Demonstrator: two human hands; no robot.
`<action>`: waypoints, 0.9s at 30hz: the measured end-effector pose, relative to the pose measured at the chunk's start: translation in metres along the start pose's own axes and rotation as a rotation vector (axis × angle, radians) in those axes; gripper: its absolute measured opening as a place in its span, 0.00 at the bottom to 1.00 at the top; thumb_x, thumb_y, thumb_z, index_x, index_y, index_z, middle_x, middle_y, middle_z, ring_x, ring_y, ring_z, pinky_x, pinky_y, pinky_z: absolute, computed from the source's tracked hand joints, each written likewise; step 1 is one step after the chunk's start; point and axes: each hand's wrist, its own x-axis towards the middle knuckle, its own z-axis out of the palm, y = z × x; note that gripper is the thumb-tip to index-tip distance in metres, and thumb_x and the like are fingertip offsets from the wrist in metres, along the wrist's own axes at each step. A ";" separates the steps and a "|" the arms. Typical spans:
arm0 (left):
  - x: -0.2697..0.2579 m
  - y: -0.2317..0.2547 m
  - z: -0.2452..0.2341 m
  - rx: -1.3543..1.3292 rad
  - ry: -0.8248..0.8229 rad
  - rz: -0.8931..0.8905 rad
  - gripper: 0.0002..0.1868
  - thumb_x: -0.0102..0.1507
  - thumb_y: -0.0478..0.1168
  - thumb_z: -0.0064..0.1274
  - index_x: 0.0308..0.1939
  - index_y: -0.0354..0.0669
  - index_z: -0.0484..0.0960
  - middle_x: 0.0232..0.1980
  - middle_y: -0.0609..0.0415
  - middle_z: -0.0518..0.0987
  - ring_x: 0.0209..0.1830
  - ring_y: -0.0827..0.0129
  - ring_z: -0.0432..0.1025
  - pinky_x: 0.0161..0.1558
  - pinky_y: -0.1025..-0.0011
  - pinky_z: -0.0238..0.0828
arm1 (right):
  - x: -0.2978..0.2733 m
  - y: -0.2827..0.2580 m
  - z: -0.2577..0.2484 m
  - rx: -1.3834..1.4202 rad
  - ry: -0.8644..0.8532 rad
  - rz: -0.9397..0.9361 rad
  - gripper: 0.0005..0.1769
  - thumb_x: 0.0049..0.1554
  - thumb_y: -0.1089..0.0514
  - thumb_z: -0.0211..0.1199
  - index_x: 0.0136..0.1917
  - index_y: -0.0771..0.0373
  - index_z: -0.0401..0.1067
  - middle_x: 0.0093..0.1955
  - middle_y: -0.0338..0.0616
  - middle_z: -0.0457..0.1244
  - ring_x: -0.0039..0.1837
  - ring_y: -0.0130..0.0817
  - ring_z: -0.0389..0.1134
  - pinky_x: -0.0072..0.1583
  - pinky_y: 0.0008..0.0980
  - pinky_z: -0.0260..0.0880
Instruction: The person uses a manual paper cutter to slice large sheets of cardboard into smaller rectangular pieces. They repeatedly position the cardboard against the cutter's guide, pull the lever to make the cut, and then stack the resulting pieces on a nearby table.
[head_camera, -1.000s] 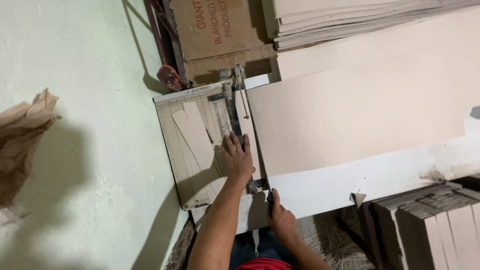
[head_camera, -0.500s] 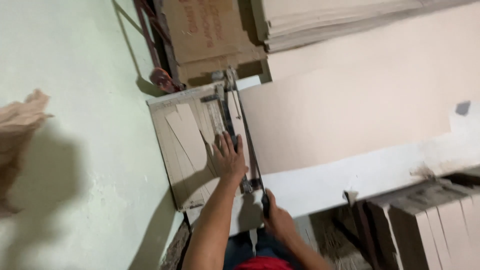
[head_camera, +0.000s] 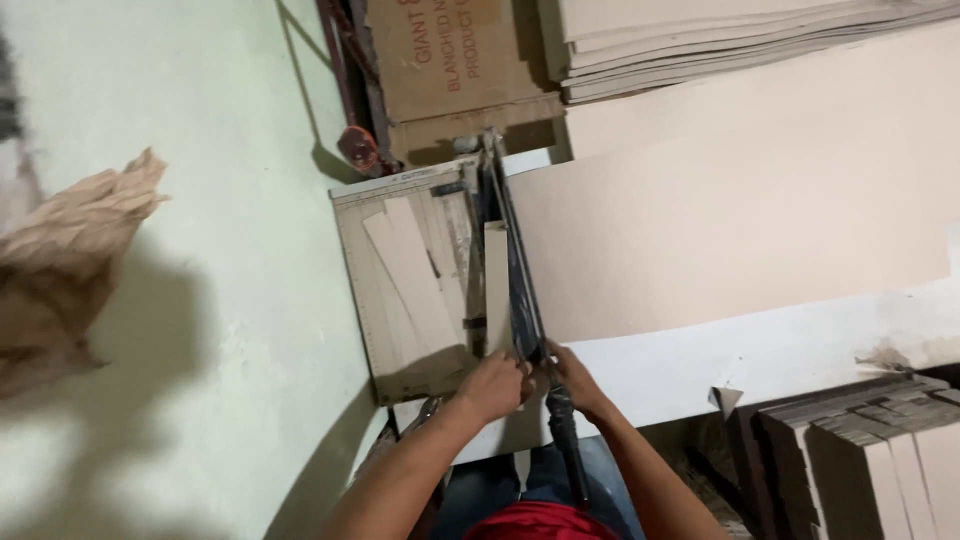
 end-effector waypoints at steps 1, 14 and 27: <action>-0.008 0.000 -0.004 0.085 -0.018 0.037 0.08 0.60 0.37 0.56 0.26 0.51 0.84 0.33 0.50 0.80 0.34 0.54 0.68 0.44 0.49 0.62 | 0.030 0.036 0.018 -0.134 -0.047 -0.118 0.32 0.63 0.49 0.52 0.78 0.60 0.58 0.68 0.67 0.60 0.64 0.71 0.66 0.59 0.59 0.75; -0.073 -0.072 -0.083 -0.075 -0.234 -0.429 0.08 0.69 0.36 0.49 0.52 0.45 0.78 0.59 0.48 0.69 0.61 0.52 0.70 0.56 0.55 0.69 | -0.066 -0.064 -0.022 0.382 -0.088 0.174 0.35 0.65 0.53 0.54 0.83 0.59 0.52 0.77 0.64 0.56 0.76 0.63 0.60 0.70 0.62 0.63; -0.066 0.007 -0.365 -1.452 0.828 -0.193 0.09 0.67 0.38 0.49 0.47 0.38 0.81 0.38 0.44 0.81 0.30 0.57 0.78 0.31 0.63 0.77 | -0.081 -0.039 -0.090 0.658 0.354 0.385 0.31 0.67 0.49 0.57 0.77 0.67 0.59 0.65 0.69 0.62 0.67 0.65 0.65 0.68 0.65 0.63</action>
